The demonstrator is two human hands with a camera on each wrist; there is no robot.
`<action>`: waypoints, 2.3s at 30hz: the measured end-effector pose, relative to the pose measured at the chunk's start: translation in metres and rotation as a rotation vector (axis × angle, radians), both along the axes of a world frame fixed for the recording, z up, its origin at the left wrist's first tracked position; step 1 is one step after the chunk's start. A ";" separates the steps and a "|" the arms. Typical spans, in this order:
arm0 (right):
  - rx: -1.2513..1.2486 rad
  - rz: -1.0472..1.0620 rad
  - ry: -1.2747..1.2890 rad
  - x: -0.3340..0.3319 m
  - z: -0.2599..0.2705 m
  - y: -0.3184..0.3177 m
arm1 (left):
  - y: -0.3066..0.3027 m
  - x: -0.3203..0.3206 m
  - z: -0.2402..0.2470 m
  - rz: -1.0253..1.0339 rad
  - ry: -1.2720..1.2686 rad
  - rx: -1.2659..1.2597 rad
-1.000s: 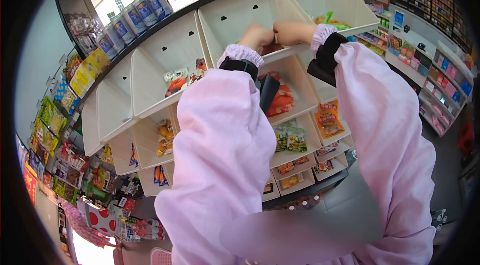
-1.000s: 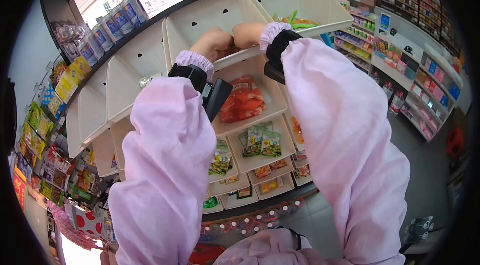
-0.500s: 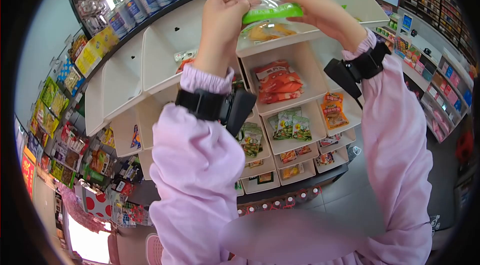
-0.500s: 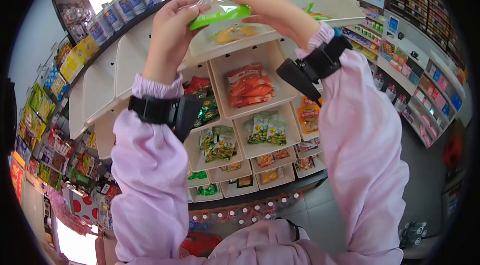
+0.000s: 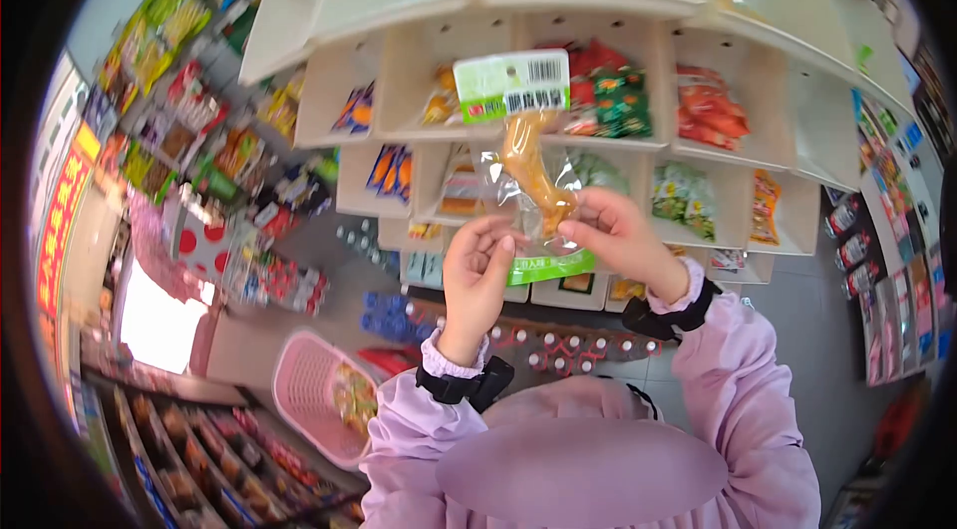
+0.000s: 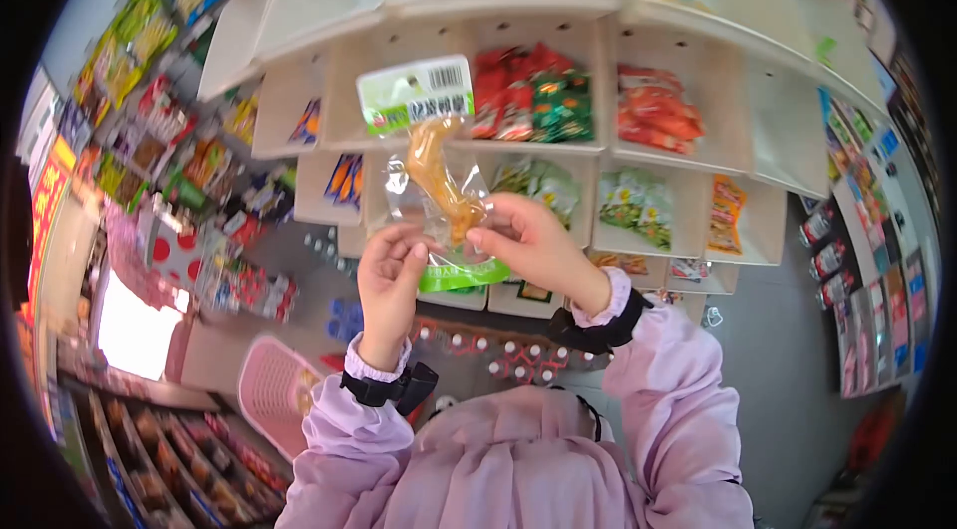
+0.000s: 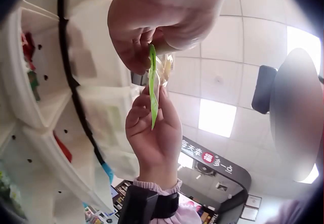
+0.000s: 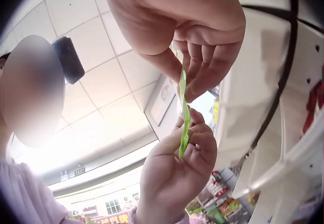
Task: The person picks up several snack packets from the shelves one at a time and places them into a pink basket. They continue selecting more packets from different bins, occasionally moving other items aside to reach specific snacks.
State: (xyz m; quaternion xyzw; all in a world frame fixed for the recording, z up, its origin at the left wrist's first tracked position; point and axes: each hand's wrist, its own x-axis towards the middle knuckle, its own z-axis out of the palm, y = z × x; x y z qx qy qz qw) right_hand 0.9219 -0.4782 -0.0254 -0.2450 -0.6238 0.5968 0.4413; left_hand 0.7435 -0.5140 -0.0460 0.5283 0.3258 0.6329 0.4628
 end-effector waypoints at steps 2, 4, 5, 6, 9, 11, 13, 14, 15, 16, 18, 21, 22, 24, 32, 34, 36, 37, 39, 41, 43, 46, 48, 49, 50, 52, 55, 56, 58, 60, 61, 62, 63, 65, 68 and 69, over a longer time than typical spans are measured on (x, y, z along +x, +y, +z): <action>-0.109 0.058 -0.042 -0.038 -0.038 -0.003 | -0.020 -0.035 -0.035 0.069 -0.009 -0.110; -0.188 0.153 -0.064 -0.077 -0.073 -0.011 | -0.044 -0.067 -0.068 0.142 -0.014 -0.224; -0.243 0.206 -0.065 -0.095 -0.094 -0.016 | -0.056 -0.085 -0.093 0.171 0.032 -0.224; -0.298 0.257 -0.069 -0.113 -0.115 -0.020 | -0.070 -0.100 -0.108 0.198 0.016 -0.275; -0.324 0.396 -0.188 -0.159 -0.160 -0.034 | -0.110 -0.139 -0.144 0.260 -0.004 -0.407; -0.343 0.421 -0.239 -0.187 -0.176 -0.045 | -0.131 -0.162 -0.160 0.259 -0.047 -0.506; -0.352 0.444 -0.287 -0.215 -0.192 -0.056 | -0.151 -0.187 -0.178 0.241 -0.051 -0.595; -0.352 0.473 -0.320 -0.229 -0.201 -0.059 | -0.160 -0.198 -0.177 0.244 -0.099 -0.636; -0.349 0.499 -0.353 -0.243 -0.209 -0.061 | -0.168 -0.207 -0.174 0.244 -0.148 -0.675; -0.347 0.523 -0.387 -0.256 -0.218 -0.064 | -0.174 -0.216 -0.174 0.242 -0.198 -0.712; -0.316 0.600 -0.422 -0.285 -0.223 -0.070 | -0.190 -0.234 -0.186 0.311 -0.280 -0.731; -0.297 0.675 -0.441 -0.339 -0.236 -0.089 | -0.218 -0.265 -0.205 0.431 -0.441 -0.750; -0.386 0.713 -0.440 -0.357 -0.241 -0.095 | -0.225 -0.277 -0.211 0.492 -0.504 -0.748; -0.562 0.782 -0.435 -0.393 -0.249 -0.108 | -0.238 -0.301 -0.224 0.614 -0.626 -0.740; -0.718 0.776 -0.691 -0.514 -0.329 -0.139 | -0.263 -0.418 -0.290 0.719 -0.793 -0.937; -0.746 0.702 -0.714 -0.542 -0.355 -0.144 | -0.262 -0.444 -0.313 0.710 -0.774 -0.982; -0.699 0.650 -0.733 -0.563 -0.380 -0.146 | -0.256 -0.467 -0.336 0.745 -0.818 -1.025; -0.631 0.683 -0.716 -0.570 -0.393 -0.146 | -0.253 -0.476 -0.345 0.769 -0.864 -1.029; -0.569 0.835 -0.843 -0.575 -0.366 -0.138 | -0.253 -0.493 -0.374 0.785 -0.902 -1.043; -0.532 0.932 -0.810 -0.568 -0.358 -0.136 | -0.255 -0.500 -0.392 0.814 -0.950 -1.020; -0.520 0.936 -0.831 -0.549 -0.360 -0.142 | -0.254 -0.499 -0.402 0.863 -0.959 -1.050; -0.631 1.109 -0.793 -0.523 -0.341 -0.129 | -0.246 -0.489 -0.385 0.858 -0.770 -1.040; -0.675 1.083 -0.734 -0.501 -0.316 -0.120 | -0.235 -0.476 -0.361 0.910 -0.598 -1.117; -0.707 1.055 -0.673 -0.489 -0.306 -0.116 | -0.230 -0.470 -0.351 0.893 -0.493 -1.108; -0.655 1.052 -0.642 -0.477 -0.300 -0.109 | -0.223 -0.464 -0.342 0.870 -0.387 -1.091; -0.678 0.998 -0.573 -0.449 -0.287 -0.094 | -0.204 -0.450 -0.310 0.776 -0.161 -0.988; -0.586 0.843 -0.476 -0.398 -0.256 -0.069 | -0.168 -0.430 -0.268 0.464 0.047 -0.870; -0.572 0.764 -0.429 -0.378 -0.240 -0.062 | -0.151 -0.419 -0.258 0.403 0.170 -0.812; -0.581 0.663 -0.362 -0.335 -0.219 -0.046 | -0.120 -0.395 -0.250 0.314 0.297 -0.666; -0.481 0.565 -0.307 -0.288 -0.204 -0.033 | -0.083 -0.358 -0.219 0.160 0.544 -0.492; -0.435 0.513 -0.293 -0.262 -0.190 -0.028 | -0.065 -0.334 -0.200 0.076 0.564 -0.498; -0.391 0.466 -0.279 -0.237 -0.178 -0.025 | -0.049 -0.309 -0.183 -0.003 0.589 -0.507; -0.379 0.415 -0.207 -0.213 -0.178 -0.021 | -0.034 -0.286 -0.170 -0.101 0.603 -0.516; -0.343 0.305 -0.313 -0.160 -0.135 -0.019 | -0.011 -0.230 -0.131 -0.251 0.571 -0.441; -0.038 0.150 -0.275 -0.084 -0.092 -0.013 | 0.019 -0.154 -0.066 -0.422 0.681 -0.361; 0.007 0.109 -0.281 -0.060 -0.077 -0.011 | 0.028 -0.133 -0.052 -0.453 0.741 -0.271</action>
